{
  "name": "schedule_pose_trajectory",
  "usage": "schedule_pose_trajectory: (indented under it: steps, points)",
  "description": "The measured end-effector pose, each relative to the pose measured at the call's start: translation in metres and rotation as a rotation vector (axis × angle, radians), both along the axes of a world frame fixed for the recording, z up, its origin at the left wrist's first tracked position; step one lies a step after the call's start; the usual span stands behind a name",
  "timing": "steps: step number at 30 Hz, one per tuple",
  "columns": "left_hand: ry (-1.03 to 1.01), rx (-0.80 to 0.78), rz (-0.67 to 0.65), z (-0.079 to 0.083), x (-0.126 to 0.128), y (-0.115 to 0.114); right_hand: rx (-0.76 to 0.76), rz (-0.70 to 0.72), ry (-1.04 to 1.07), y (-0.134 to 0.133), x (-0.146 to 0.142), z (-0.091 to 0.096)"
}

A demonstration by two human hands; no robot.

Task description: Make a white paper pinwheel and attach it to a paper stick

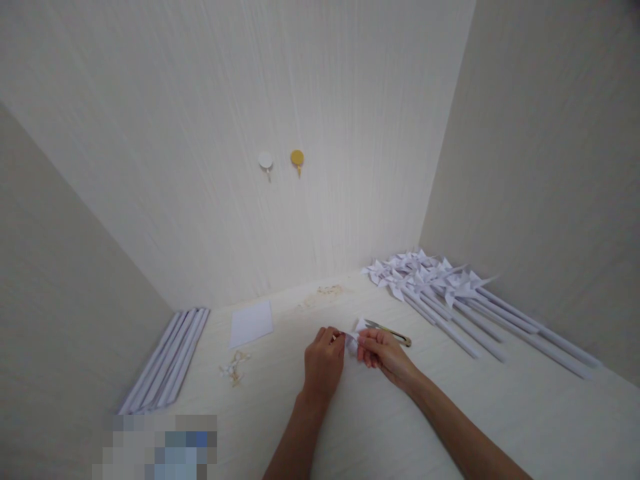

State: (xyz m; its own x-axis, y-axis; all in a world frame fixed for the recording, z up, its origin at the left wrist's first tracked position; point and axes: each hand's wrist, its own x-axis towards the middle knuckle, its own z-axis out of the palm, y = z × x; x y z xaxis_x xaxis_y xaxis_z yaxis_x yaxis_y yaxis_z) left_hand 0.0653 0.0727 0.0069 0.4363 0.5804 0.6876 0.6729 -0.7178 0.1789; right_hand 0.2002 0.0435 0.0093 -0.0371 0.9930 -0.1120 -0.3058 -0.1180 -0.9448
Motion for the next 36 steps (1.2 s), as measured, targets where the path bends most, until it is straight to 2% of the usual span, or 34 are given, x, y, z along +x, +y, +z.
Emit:
schedule_pose_trajectory:
  steps: [8,13,20,30,36]
  points:
    - [0.105,0.101,-0.040,-0.0004,-0.0009,0.0002,0.015,0.016,-0.067,-0.0008,-0.0009,-0.0017]
    - [0.168,0.101,-0.068,0.0018,-0.0047,0.0009,0.018,0.016,-0.073,-0.0010,-0.0004,-0.0013]
    - [0.132,0.099,0.009,-0.0037,0.0003,0.0023,0.016,0.012,-0.079,-0.0006,-0.0014,-0.0013]
    - [0.136,0.133,-0.072,-0.0023,-0.0028,0.0030,0.040,0.011,-0.124,0.0013,0.0002,-0.0077]
    - [0.188,0.121,-0.105,-0.0008,-0.0041,0.0020,0.068,0.015,-0.223,0.0000,-0.0028,-0.0042]
